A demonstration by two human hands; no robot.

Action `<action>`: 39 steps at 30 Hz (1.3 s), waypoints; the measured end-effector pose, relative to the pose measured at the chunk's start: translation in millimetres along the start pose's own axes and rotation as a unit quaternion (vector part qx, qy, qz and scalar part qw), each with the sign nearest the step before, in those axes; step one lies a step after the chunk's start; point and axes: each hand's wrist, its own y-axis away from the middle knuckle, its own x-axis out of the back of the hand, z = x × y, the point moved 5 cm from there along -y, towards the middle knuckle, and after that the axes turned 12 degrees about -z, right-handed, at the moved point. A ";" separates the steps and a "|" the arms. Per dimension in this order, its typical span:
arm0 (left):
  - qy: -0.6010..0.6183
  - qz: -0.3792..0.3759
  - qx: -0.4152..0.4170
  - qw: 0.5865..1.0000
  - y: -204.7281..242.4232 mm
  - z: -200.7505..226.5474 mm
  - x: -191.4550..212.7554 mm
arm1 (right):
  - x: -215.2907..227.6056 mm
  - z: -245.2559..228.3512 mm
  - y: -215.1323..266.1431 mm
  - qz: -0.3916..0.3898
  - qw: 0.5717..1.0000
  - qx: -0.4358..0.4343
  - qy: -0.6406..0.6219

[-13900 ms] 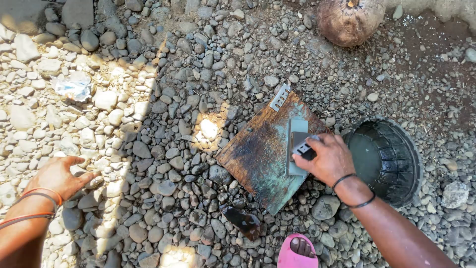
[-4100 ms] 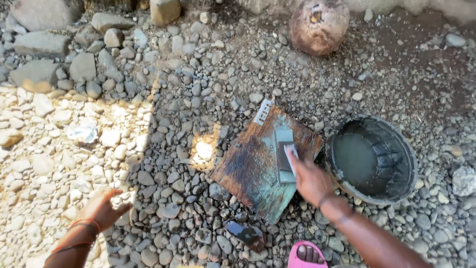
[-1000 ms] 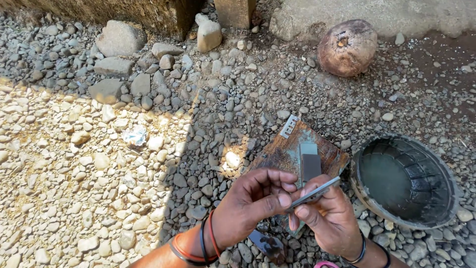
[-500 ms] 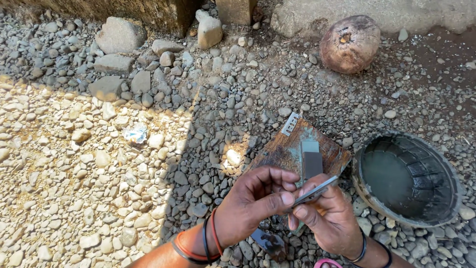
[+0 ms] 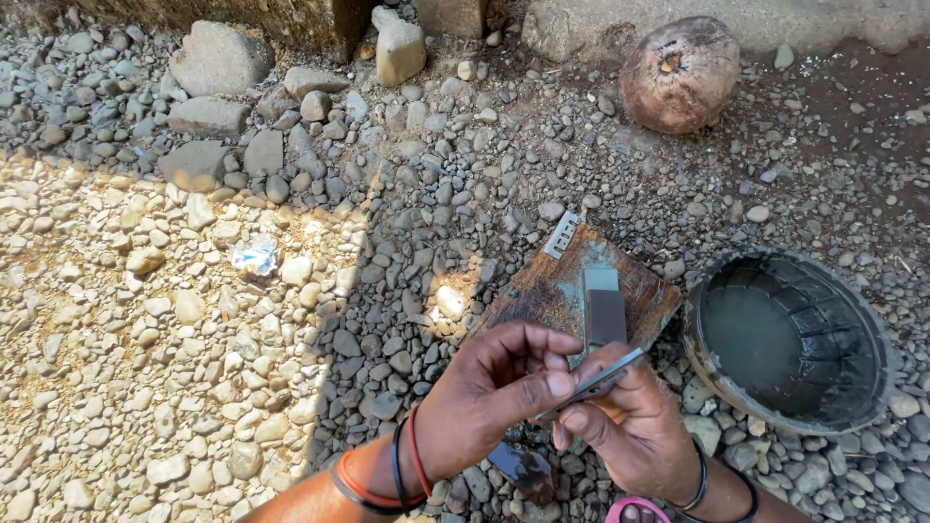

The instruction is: Sharpening a metal tool blade on a whetstone using water.

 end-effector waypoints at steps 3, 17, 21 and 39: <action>0.014 0.000 0.006 1.000 -0.8 -0.3 -0.4 | -1.7 -1.1 -1.2 -0.010 1.000 0.012 0.013; -0.003 0.002 0.031 1.000 -3.1 -2.2 -1.0 | -4.2 -2.8 -3.3 -0.038 0.997 -0.008 0.061; -0.013 0.003 0.024 1.000 -4.3 -2.1 0.2 | -2.7 -2.8 -4.4 -0.036 0.993 -0.017 0.110; -0.171 0.014 0.040 0.984 -0.4 16.7 8.8 | 6.0 10.6 -9.3 -0.014 0.985 -0.089 0.150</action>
